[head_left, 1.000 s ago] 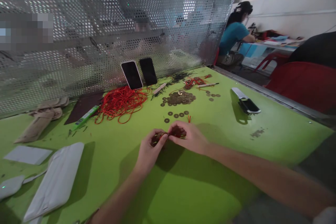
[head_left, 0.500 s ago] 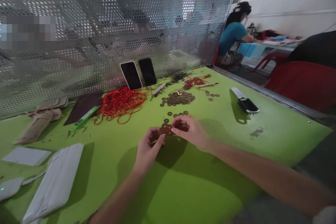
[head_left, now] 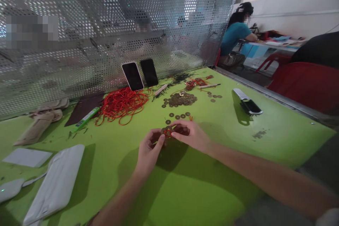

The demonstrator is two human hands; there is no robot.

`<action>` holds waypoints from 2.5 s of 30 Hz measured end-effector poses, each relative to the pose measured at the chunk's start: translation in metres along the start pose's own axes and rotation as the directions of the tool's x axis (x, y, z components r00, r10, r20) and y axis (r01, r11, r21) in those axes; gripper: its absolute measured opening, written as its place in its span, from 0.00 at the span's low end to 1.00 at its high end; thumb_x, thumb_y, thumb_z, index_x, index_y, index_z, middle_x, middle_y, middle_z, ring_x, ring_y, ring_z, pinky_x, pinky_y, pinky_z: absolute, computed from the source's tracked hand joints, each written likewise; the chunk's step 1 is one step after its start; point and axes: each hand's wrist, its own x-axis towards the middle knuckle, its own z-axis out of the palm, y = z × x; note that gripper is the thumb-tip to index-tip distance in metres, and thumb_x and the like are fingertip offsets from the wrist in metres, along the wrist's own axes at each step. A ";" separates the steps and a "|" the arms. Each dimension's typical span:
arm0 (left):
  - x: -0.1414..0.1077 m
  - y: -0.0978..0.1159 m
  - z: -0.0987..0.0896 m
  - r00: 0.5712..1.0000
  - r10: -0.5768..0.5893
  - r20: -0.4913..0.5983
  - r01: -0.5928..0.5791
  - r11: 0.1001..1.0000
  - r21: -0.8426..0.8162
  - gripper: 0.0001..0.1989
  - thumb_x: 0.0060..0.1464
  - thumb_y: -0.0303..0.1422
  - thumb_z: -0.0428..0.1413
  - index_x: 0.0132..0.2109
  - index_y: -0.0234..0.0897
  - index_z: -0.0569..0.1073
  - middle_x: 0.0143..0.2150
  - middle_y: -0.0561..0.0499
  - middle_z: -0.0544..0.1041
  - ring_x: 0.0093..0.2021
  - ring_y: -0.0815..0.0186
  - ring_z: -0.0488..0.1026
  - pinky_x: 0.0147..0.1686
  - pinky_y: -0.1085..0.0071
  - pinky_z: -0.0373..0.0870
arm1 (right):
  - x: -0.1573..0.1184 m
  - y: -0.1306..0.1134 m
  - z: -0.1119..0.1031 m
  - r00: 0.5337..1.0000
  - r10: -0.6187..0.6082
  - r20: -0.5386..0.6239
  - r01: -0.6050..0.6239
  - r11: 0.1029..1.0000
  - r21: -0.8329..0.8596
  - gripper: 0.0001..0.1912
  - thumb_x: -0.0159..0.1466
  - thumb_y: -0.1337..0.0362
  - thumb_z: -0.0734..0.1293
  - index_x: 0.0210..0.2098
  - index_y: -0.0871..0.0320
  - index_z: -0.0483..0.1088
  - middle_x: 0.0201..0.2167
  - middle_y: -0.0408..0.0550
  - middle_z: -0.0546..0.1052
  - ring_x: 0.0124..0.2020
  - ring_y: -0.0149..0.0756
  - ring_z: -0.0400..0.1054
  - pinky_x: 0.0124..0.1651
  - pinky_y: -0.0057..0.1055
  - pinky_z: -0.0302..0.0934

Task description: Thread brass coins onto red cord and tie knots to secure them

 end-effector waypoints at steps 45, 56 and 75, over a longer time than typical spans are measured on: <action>-0.032 0.012 0.024 0.944 -0.046 0.325 -0.019 0.981 0.195 0.13 0.57 0.38 0.49 0.36 0.38 0.77 0.34 0.48 0.76 0.33 0.64 0.72 0.35 0.68 0.69 | -0.006 0.000 0.009 0.953 0.217 -0.213 -0.038 0.780 0.625 0.14 0.47 0.58 0.74 0.27 0.55 0.67 0.30 0.42 0.71 0.32 0.30 0.66 0.42 0.31 0.64; -0.027 0.012 0.026 1.000 -0.001 0.004 0.001 0.999 0.037 0.11 0.54 0.38 0.53 0.42 0.38 0.69 0.39 0.49 0.74 0.38 0.66 0.70 0.40 0.71 0.67 | -0.011 -0.012 0.022 0.951 0.259 -0.172 -0.071 0.721 0.690 0.13 0.45 0.62 0.75 0.25 0.58 0.68 0.26 0.39 0.71 0.29 0.27 0.65 0.36 0.26 0.60; -0.030 0.010 0.028 0.998 -0.053 0.040 0.054 0.998 -0.011 0.09 0.49 0.35 0.58 0.38 0.36 0.72 0.32 0.52 0.76 0.34 0.68 0.72 0.37 0.73 0.69 | -0.016 -0.017 0.016 0.977 0.086 -0.193 0.002 0.911 0.413 0.12 0.52 0.66 0.71 0.34 0.54 0.66 0.31 0.41 0.72 0.36 0.30 0.68 0.40 0.30 0.65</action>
